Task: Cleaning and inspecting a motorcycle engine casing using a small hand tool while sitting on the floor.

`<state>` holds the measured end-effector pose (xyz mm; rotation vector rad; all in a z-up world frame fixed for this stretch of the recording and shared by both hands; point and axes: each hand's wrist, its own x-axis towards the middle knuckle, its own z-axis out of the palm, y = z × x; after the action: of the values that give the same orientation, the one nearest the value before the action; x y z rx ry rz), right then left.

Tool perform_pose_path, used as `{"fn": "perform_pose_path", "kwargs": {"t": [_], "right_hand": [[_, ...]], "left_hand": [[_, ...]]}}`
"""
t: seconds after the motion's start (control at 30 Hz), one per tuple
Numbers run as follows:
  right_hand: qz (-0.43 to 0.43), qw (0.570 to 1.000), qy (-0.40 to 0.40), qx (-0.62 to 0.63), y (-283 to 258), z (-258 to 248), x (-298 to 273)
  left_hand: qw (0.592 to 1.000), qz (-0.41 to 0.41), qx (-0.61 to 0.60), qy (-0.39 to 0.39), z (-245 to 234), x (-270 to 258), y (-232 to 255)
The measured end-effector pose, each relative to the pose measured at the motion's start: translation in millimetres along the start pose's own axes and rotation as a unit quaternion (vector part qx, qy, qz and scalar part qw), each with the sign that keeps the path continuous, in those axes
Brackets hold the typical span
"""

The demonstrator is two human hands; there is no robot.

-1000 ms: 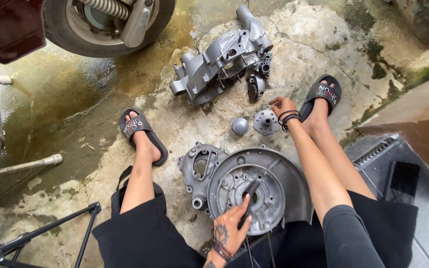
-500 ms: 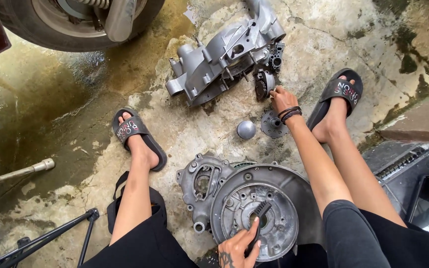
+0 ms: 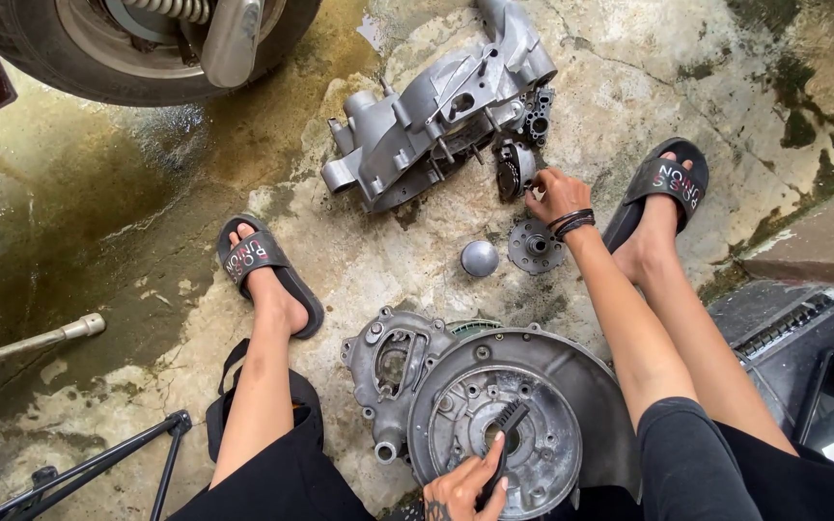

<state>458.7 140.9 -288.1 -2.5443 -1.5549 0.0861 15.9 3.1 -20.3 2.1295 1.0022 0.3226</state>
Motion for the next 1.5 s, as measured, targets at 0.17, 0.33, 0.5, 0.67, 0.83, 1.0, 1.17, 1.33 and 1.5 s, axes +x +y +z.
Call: {"fn": "perform_pose_path", "kwargs": {"t": [0.17,0.33,0.5,0.67,0.83,1.0,1.17,1.33,1.5], "right_hand": [[0.046,0.970,0.068,0.231,-9,-44,-14],[0.021,0.909,0.054,0.412,-51,-150,-26],[-0.110,0.899,-0.096,0.413,-111,-268,-58],[-0.285,0.911,-0.142,0.261,-140,-288,-106],[-0.372,0.919,-0.094,0.087,-139,-253,-134],[-0.412,0.906,-0.072,0.070,-137,-229,-139],[-0.437,0.899,0.016,0.005,-143,-228,-143],[-0.445,0.895,0.027,-0.027,-143,-225,-145],[-0.434,0.900,0.028,-0.024,-141,-227,-147]], "left_hand": [[0.990,-0.051,-0.033,-0.126,-18,4,9],[0.983,-0.063,-0.045,-0.169,-19,1,12],[0.992,-0.050,-0.047,-0.108,-19,-4,19],[0.996,-0.019,-0.034,-0.077,-8,-10,14],[0.997,-0.012,-0.028,-0.064,-3,-16,8],[0.997,0.007,-0.037,-0.074,-4,-18,5],[0.996,-0.029,-0.034,-0.071,-25,-11,23],[0.996,-0.031,-0.037,-0.074,-25,-10,23],[0.996,-0.035,-0.036,-0.074,-28,-10,24]]}}
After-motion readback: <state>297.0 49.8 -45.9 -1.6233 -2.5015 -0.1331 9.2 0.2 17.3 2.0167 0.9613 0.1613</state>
